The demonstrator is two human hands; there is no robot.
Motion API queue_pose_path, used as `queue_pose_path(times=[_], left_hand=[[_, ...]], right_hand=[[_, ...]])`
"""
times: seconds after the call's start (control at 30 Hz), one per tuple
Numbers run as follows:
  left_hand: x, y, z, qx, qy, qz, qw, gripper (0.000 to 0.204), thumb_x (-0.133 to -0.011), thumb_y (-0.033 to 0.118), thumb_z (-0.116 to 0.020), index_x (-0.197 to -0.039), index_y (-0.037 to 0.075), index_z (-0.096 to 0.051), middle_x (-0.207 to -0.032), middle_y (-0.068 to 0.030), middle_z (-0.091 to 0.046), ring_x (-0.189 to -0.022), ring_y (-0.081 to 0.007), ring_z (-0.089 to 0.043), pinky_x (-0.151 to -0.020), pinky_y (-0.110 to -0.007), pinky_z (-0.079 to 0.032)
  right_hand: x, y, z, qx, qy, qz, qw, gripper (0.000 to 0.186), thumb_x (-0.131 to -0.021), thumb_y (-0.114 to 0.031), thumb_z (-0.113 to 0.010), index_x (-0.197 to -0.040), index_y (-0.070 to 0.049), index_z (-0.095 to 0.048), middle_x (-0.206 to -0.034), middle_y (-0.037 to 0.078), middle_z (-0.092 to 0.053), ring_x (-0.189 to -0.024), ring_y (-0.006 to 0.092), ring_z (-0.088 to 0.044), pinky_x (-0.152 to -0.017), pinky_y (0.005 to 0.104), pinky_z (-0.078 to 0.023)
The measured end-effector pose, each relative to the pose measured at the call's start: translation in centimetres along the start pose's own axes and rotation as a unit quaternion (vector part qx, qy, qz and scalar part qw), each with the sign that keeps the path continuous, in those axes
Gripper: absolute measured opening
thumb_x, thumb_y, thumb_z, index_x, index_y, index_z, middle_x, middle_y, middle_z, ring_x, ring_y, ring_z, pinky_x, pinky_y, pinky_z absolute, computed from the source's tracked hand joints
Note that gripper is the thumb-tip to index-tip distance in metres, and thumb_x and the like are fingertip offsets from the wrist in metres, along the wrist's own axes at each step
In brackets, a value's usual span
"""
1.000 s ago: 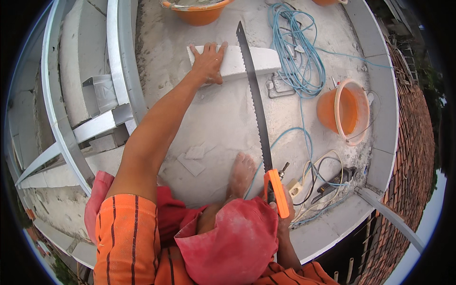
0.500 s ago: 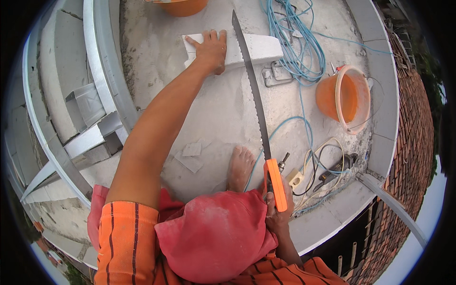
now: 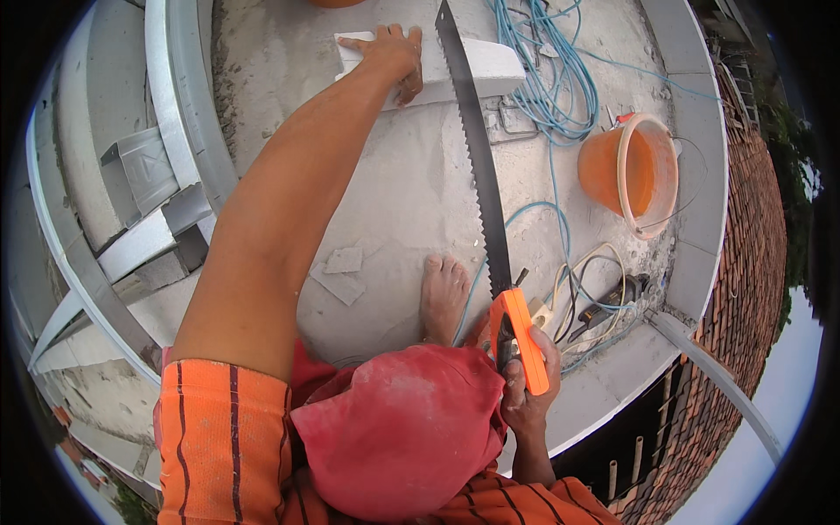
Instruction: The person measures, saws, and installs lightweight concrete blocks into a metal frame on a rooftop using a trowel and adhesive.
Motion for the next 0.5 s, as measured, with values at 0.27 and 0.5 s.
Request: queue_pose_path(times=[0.27, 0.5], left_hand=[[-0.5, 1.1, -0.5, 0.010, 0.020, -0.016, 1.000, 0.112, -0.051, 0.011, -0.086, -0.143, 0.019, -0.024, -0.138, -0.0109, -0.035, -0.136, -0.0335, -0.026, -0.094, -0.086, -0.020], [-1.5, -0.4, 0.5, 0.011, -0.012, 0.022, 1.000, 0.111, -0.048, 0.011, -0.086, -0.142, 0.020, -0.027, -0.140, -0.0102, -0.035, -0.138, -0.0342, -0.024, -0.096, -0.084, -0.022]], right_hand=[[-15.6, -5.0, -4.2, -0.057, 0.016, 0.029, 0.998, 0.041, -0.095, -0.014, -0.054, -0.132, 0.002, -0.046, -0.120, 0.015, -0.056, -0.105, 0.0205, -0.057, -0.092, 0.0306, -0.044], [-3.5, -3.4, 0.7, -0.008, 0.010, -0.003, 1.000, 0.049, -0.097, -0.027, -0.055, -0.131, 0.006, -0.044, -0.121, 0.019, -0.056, -0.110, 0.0230, -0.058, -0.094, 0.0346, -0.045]])
Point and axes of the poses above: each hand's wrist, its own x-axis away from the middle knuckle, its own z-axis out of the back of the hand, y = z × x, the point moved 8 cm from there along -x, towards the middle knuckle
